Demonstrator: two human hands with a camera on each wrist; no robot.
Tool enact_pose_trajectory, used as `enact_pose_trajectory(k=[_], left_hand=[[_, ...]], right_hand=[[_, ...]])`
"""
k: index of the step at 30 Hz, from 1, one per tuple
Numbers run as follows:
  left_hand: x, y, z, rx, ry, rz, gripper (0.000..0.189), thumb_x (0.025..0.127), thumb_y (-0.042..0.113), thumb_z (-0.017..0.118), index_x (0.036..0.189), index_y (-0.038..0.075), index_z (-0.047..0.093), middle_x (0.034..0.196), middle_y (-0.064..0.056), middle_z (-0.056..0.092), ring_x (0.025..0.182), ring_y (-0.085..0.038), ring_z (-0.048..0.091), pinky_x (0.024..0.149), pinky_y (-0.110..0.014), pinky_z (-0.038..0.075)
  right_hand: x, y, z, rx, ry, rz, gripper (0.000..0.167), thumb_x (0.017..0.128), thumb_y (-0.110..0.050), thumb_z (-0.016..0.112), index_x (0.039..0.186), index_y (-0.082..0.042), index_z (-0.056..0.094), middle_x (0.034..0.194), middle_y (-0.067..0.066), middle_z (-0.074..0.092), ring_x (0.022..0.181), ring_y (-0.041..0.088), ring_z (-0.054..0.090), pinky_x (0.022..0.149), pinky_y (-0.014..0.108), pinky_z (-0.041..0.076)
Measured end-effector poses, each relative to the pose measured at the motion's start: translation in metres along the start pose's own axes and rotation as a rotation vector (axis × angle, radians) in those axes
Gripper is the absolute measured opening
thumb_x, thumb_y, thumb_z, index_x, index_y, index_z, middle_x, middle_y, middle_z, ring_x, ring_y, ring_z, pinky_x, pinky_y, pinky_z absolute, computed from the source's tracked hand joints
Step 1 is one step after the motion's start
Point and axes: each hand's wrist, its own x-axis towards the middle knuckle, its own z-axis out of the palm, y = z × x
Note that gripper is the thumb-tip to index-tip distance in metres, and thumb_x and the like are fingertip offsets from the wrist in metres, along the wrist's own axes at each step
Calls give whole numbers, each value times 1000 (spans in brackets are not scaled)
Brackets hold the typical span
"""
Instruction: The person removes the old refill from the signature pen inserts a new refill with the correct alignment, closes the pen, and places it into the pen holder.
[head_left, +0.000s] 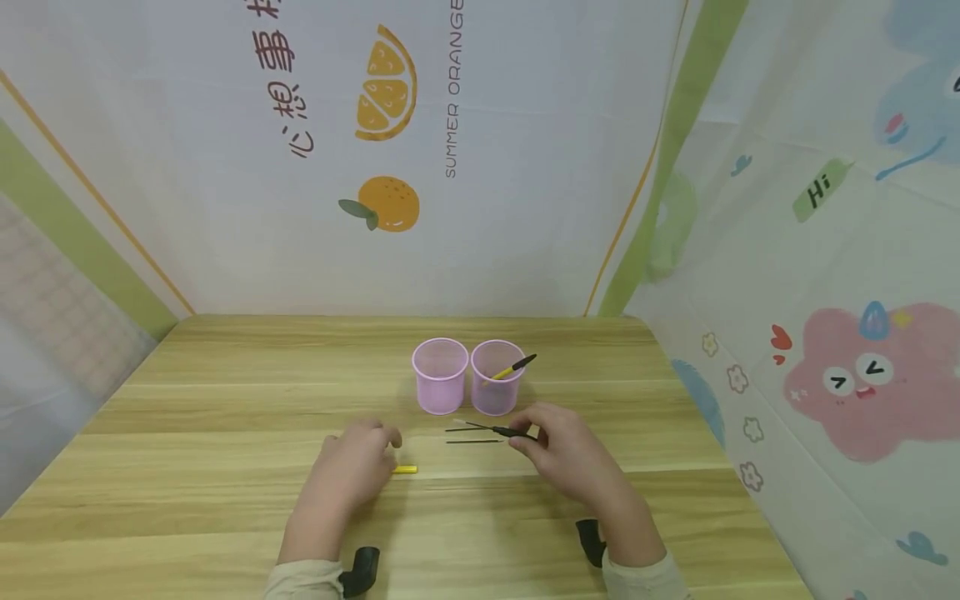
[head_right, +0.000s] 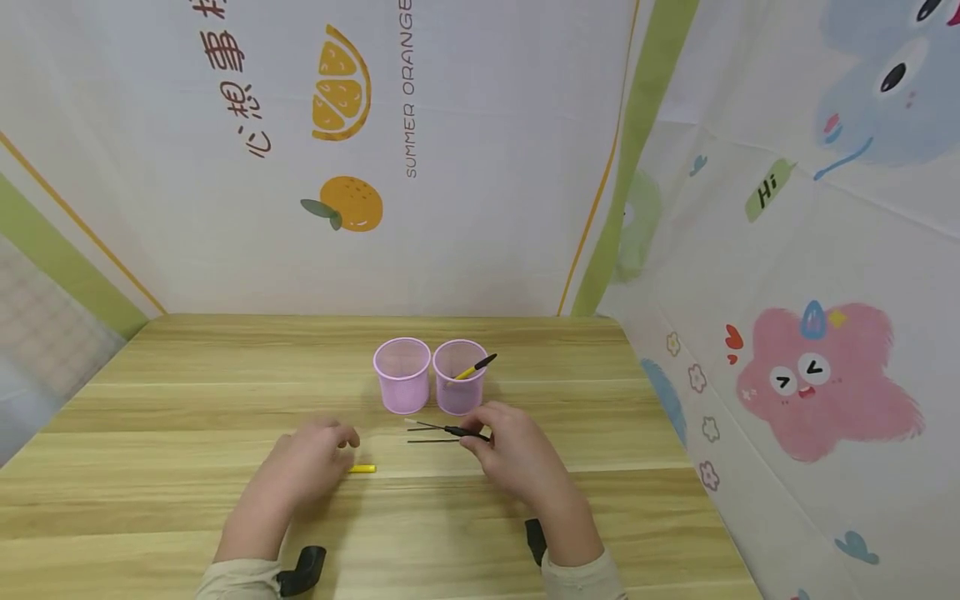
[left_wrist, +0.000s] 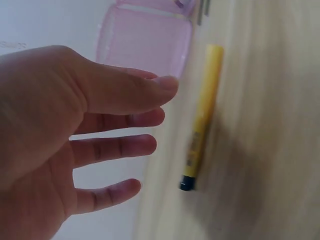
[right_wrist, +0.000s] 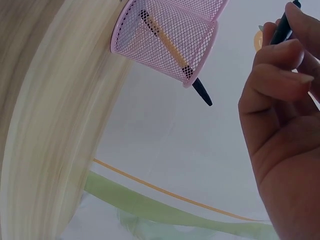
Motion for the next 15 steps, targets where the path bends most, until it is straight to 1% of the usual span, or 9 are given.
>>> enact_pose_trajectory(k=[3,7,10,15], left_hand=[[3,-6,7,-15,-36,-19,20,86,7,79,106,14,78,109,-8,74,108,-33,70,88,-69,52],[6,-10,15,-20,-54,-26,18,84,10,85,99,14,77,95,-3,71,97,-26,67,84,-65,53],[7,-11,18,-13,-63,-33,15,85,11,87,94,15,76,94,-3,70,98,-26,66,83,-63,53],[7,-12,19,-15,-77,-52,14,86,11,86,88,15,72,93,-2,69,97,-27,64,82,-62,50]], right_hand=[[1,0,0,5,-9,-1,9,94,-9,80,101,-12,76,93,-3,71,69,9,56,62,20,49],[1,1,0,5,-8,-6,9,94,-9,80,101,-12,76,93,-3,71,68,8,55,61,20,49],[1,2,0,3,-4,-10,9,93,-9,80,101,-12,76,93,-3,71,67,7,55,61,20,49],[1,3,0,0,0,-25,9,93,-9,80,101,-12,76,93,-2,72,67,5,54,61,19,49]])
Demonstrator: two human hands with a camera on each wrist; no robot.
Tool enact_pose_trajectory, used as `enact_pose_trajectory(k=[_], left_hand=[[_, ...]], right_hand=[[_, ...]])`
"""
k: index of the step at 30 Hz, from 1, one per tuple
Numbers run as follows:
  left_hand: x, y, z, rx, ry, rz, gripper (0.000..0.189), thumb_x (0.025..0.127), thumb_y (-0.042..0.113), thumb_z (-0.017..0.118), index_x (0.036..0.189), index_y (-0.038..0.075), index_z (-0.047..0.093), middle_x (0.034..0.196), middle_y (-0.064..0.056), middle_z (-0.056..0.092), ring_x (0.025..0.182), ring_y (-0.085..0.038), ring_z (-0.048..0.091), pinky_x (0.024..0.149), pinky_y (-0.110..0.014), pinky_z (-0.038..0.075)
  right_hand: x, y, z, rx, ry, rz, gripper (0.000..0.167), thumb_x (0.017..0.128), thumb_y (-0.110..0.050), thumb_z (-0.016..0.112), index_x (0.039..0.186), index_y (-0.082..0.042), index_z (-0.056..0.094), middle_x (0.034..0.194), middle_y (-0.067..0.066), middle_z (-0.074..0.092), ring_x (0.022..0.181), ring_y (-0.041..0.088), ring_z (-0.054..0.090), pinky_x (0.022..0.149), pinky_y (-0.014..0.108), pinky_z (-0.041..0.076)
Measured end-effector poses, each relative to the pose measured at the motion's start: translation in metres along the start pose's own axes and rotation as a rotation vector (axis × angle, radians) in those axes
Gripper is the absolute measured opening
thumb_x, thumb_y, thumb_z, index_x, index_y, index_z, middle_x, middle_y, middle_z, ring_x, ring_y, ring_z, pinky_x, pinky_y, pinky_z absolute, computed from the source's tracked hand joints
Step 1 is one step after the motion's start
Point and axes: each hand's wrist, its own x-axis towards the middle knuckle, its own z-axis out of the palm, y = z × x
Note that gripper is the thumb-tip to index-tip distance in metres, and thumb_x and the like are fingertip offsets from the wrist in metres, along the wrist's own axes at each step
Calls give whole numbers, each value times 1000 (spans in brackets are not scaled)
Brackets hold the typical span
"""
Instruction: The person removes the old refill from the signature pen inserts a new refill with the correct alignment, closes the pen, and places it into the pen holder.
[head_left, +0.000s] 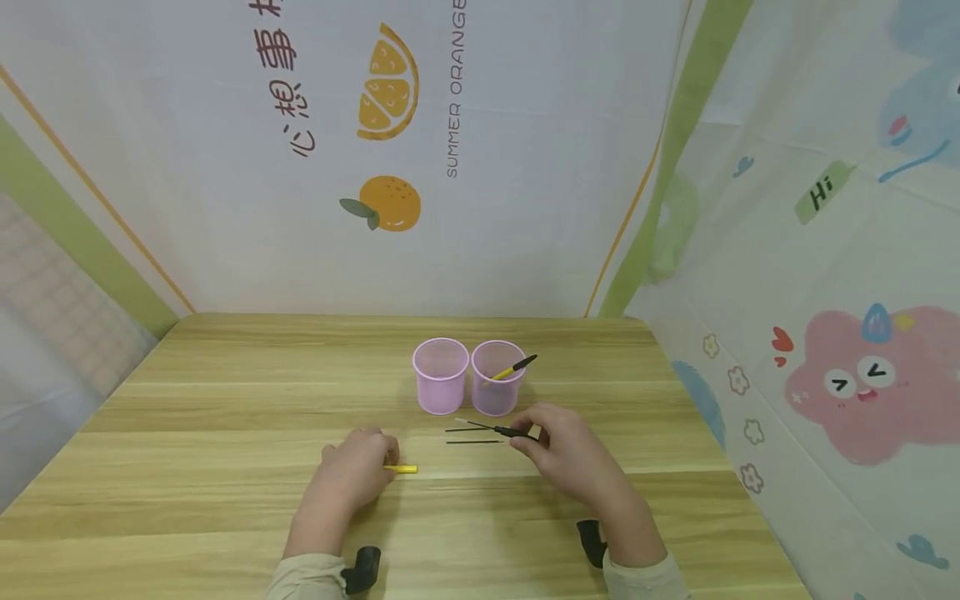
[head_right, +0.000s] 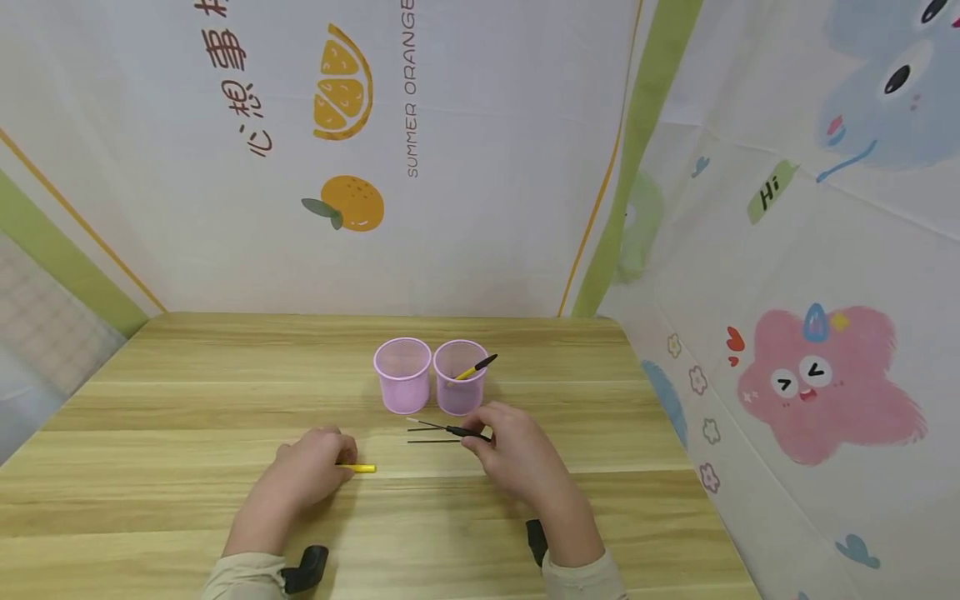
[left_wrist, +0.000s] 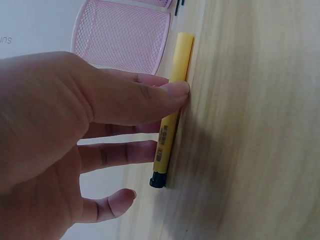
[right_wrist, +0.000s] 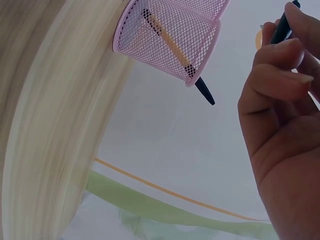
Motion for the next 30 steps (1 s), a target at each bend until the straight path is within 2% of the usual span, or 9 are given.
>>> enact_pose_trajectory(k=[8,16,21,23,30], left_hand=[[1,-3,-3,-34,-10,-2,16,86,10,85,85,17,71,89,0,67,92,-23,61,83,-59,48],[1,-2,-8,-45,17,26,14,90,12,82,84,18,71,84,3,71,82,-17,61,80,-54,47],[0,2,-14,-70,67,65,13,92,13,80,86,20,71,86,5,71,84,-15,63,83,-55,50],[-1,4,-18,-82,93,78,12,93,13,79,88,21,72,87,4,70,84,-16,62,82,-52,52],[-5,14,-35,-71,209,185,8,93,11,80,92,19,76,88,3,72,83,-15,61,76,-40,54]], right_hand=[[-1,1,-1,12,13,-10,9,93,-8,81,100,-12,76,92,-2,72,66,4,54,60,19,49],[0,0,0,-4,5,9,10,93,-9,81,101,-13,76,94,-3,72,66,3,53,60,19,49],[0,0,0,-14,1,18,10,93,-9,81,101,-13,76,94,-4,72,67,1,53,61,19,49],[0,-1,0,-18,0,23,10,93,-10,81,101,-14,76,94,-4,72,67,1,52,61,19,49],[0,-1,-2,-16,10,16,10,93,-10,81,102,-14,77,91,-5,70,66,2,51,61,20,48]])
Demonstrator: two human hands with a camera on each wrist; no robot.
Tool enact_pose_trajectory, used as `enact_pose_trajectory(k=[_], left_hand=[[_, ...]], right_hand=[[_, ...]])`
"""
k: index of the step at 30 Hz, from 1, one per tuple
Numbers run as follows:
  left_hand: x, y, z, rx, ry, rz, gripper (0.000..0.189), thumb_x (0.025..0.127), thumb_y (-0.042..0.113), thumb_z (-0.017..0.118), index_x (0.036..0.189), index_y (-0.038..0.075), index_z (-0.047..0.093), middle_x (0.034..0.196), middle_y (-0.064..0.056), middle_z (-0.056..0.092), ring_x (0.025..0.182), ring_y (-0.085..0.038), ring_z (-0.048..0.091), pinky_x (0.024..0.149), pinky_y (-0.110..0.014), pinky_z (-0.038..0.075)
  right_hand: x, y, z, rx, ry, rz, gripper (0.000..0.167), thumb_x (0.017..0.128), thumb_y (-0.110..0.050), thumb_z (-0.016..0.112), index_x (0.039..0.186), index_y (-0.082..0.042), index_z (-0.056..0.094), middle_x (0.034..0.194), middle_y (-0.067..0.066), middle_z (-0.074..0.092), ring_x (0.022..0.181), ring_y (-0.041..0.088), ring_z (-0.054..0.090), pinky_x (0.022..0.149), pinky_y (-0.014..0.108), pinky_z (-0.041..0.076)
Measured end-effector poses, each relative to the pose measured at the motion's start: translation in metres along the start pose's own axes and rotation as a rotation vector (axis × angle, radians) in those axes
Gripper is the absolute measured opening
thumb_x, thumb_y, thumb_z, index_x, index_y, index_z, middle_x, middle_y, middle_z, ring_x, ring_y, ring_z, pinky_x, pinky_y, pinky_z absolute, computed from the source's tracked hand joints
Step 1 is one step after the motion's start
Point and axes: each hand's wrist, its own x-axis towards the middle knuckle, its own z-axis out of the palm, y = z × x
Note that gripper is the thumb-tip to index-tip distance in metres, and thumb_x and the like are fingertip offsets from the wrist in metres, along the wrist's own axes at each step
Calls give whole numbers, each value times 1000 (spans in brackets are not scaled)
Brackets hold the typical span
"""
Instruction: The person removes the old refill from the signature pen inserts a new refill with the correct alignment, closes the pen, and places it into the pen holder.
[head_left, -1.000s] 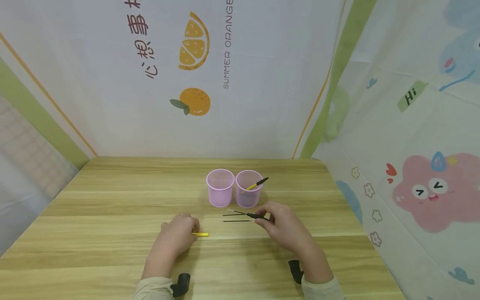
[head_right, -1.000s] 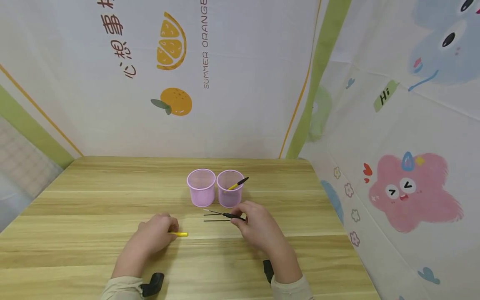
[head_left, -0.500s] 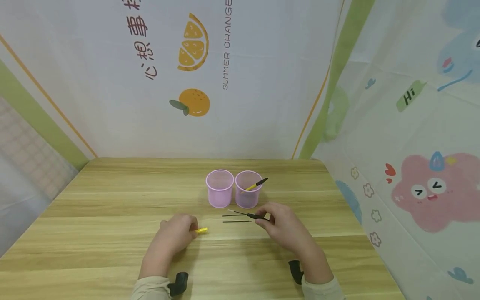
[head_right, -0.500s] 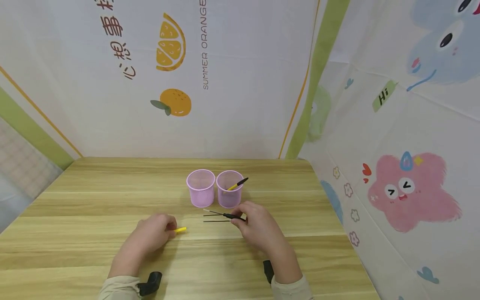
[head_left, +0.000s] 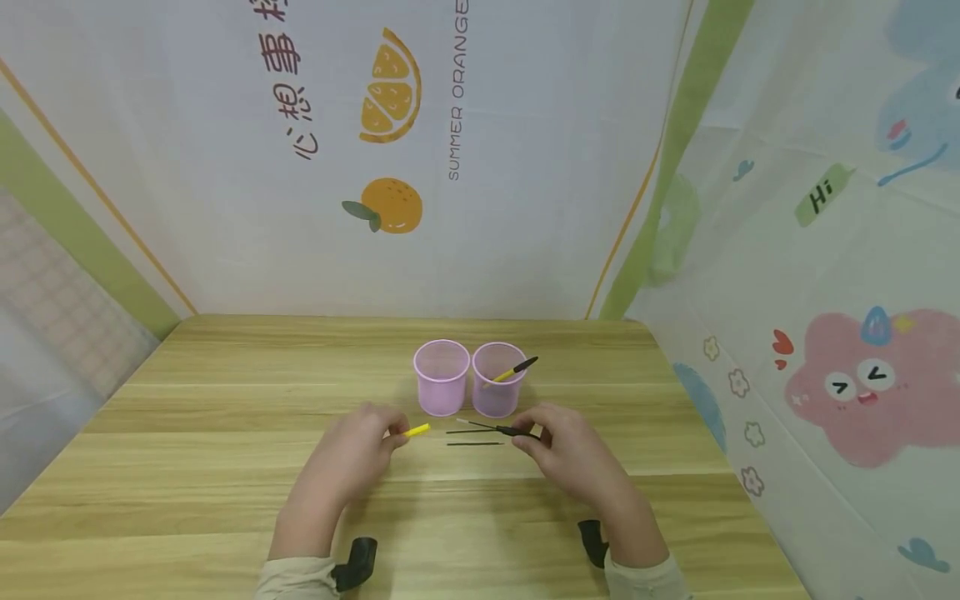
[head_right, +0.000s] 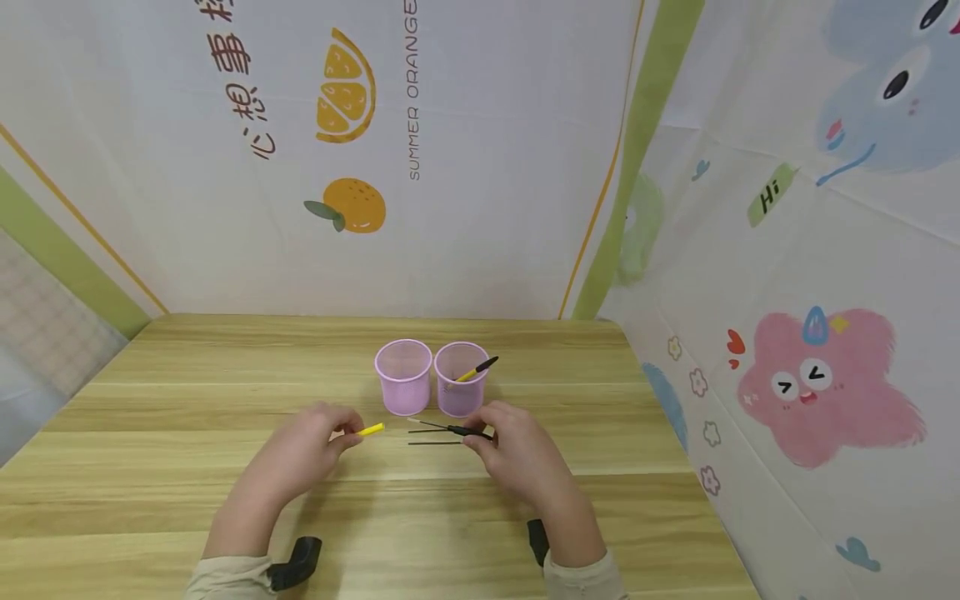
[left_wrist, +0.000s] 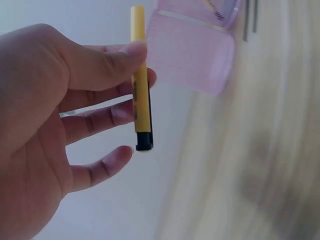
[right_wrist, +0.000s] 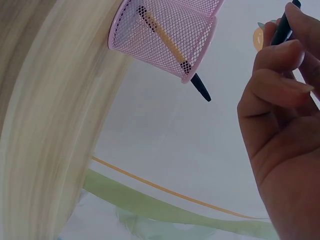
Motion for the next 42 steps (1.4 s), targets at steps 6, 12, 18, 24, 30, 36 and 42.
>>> enact_pose_trajectory(k=[6,12,18,24,30,36,42], left_hand=[[6,16,-17,3,66,107,7,93,10,80,96,15,77,86,7,70,84,-15,61,75,-36,53],[14,30,-28,44,110,188,8,93,11,80,99,16,77,91,8,71,90,-18,65,77,-40,54],[23,34,-28,63,157,260,8,93,9,81,96,14,76,91,6,70,84,-17,65,73,-39,54],[29,33,-27,70,188,285,8,92,9,81,97,13,77,92,3,72,85,-19,68,74,-40,57],[30,33,-28,75,184,288,9,92,8,81,98,13,77,94,2,73,85,-19,68,76,-40,59],[29,37,-28,90,195,307,9,92,7,81,97,13,78,91,3,71,83,-19,69,76,-41,59],[29,41,-24,96,201,313,9,91,10,83,97,14,78,87,5,68,80,-17,67,74,-40,58]], right_hand=[[5,0,-6,7,-11,-29,9,94,-10,79,103,-11,77,89,-4,68,64,2,49,59,20,47],[16,-1,-12,-25,7,-117,6,94,-8,80,99,-9,77,84,-2,68,62,5,49,58,20,46],[24,1,-17,-33,18,-145,7,93,-9,81,99,-12,77,89,-3,70,66,7,52,60,20,48],[28,3,-20,-45,35,-152,9,93,-12,82,101,-13,78,91,-4,71,67,7,53,61,20,49],[30,3,-21,-47,58,-187,12,91,-12,84,102,-11,79,94,-2,72,69,2,52,62,20,50],[31,-3,-20,-68,43,-175,11,92,-13,83,103,-11,79,94,-3,71,69,1,50,63,20,50],[32,-10,-18,-79,28,-165,13,94,-11,81,107,-11,80,101,-1,72,75,4,53,68,20,52]])
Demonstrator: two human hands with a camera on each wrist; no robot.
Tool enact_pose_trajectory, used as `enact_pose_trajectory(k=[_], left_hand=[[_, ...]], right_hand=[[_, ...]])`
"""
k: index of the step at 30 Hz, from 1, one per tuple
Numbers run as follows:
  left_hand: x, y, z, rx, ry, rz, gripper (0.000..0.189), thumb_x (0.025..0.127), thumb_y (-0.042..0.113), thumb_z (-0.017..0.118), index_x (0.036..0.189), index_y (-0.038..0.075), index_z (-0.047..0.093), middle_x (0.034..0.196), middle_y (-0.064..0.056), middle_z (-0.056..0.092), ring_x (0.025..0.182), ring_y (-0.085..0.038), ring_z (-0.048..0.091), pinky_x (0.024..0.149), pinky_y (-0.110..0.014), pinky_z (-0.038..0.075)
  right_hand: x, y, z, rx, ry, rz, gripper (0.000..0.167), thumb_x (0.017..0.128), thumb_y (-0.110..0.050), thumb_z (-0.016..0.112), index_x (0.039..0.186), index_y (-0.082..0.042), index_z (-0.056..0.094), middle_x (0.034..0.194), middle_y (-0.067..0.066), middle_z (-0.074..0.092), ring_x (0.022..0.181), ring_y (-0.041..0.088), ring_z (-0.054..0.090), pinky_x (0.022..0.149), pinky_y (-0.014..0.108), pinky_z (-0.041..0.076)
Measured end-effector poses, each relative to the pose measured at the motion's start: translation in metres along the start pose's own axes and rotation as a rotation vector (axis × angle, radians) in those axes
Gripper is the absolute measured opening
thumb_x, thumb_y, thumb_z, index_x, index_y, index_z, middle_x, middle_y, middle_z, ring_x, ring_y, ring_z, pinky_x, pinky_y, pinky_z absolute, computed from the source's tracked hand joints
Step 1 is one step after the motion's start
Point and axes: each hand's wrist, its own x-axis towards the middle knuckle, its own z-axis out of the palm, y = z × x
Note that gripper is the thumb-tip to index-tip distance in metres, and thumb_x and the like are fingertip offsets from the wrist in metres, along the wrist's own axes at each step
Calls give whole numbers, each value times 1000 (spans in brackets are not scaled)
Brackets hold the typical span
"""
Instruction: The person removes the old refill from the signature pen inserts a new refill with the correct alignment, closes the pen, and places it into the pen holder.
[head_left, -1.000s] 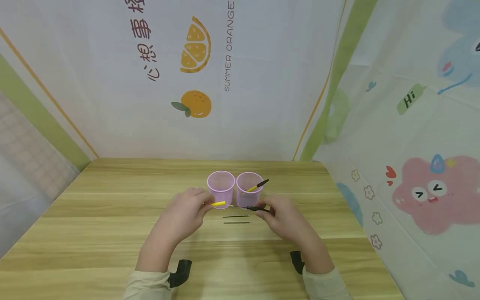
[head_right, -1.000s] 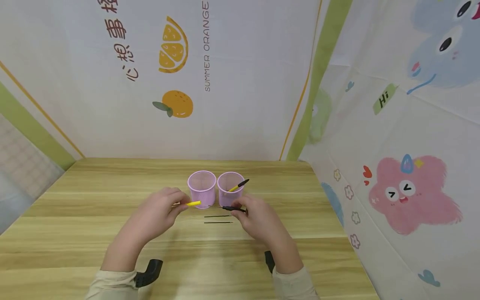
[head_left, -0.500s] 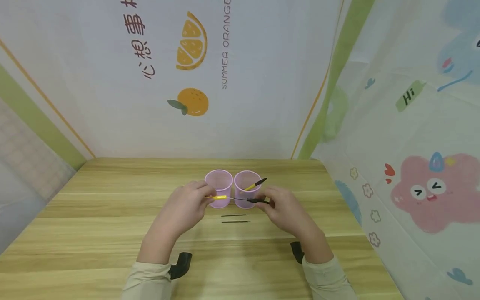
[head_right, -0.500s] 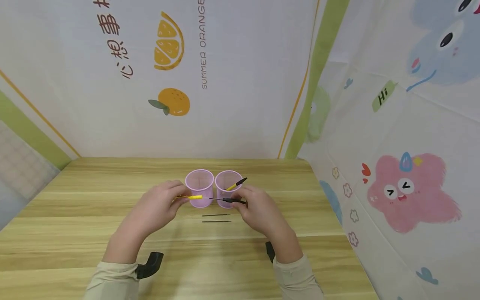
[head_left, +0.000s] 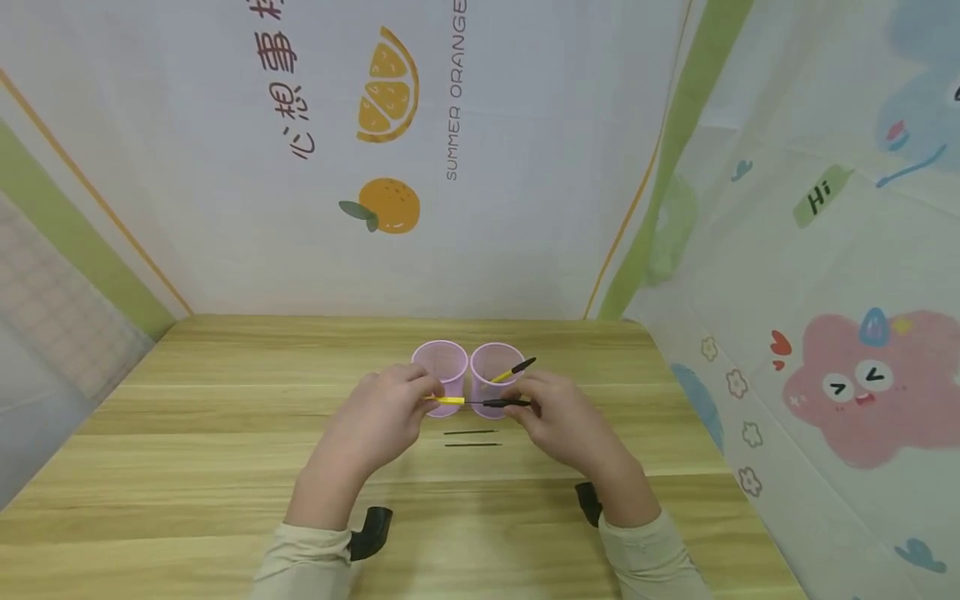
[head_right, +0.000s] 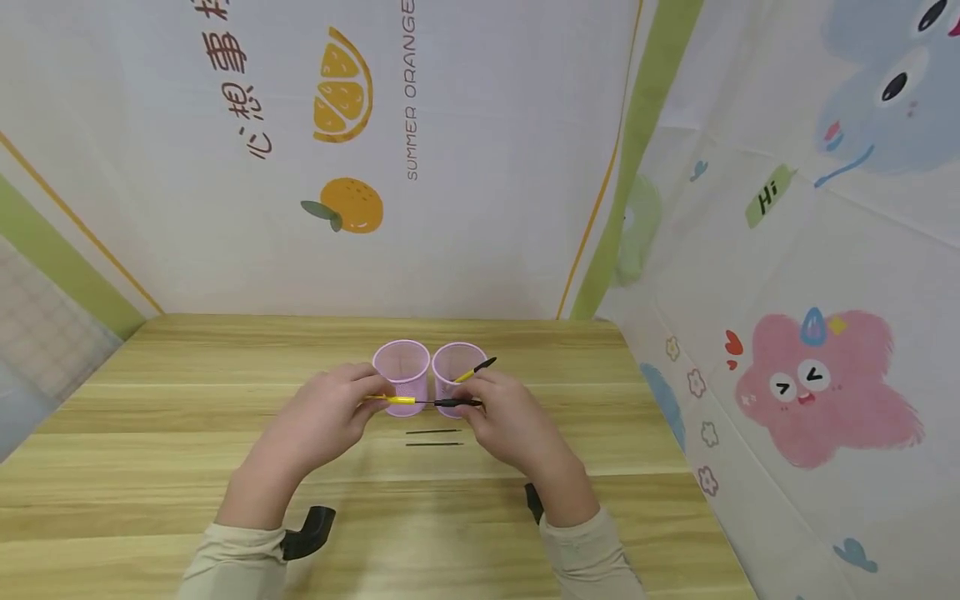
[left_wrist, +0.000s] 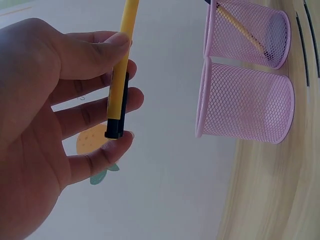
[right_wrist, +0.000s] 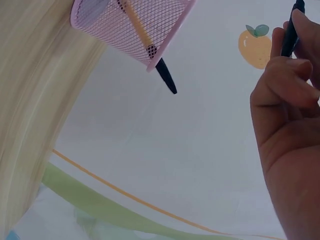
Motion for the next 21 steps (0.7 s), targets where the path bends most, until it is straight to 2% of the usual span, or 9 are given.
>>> enact_pose_trajectory(k=[10,21], left_hand=[[-3,7,4,-3,-16,1,9,93,21,83,99,18,78,87,7,66,75,-14,63,71,-41,55],[-3,9,3,-54,-28,-4,5,94,17,80,98,16,77,92,5,76,81,-14,68,75,-36,58]], right_hand=[[-2,-8,5,24,13,-45,17,95,-3,77,110,-10,78,103,1,72,79,7,54,69,20,51],[-3,-13,5,39,21,-47,16,95,0,76,109,-9,77,106,1,71,81,9,56,70,21,53]])
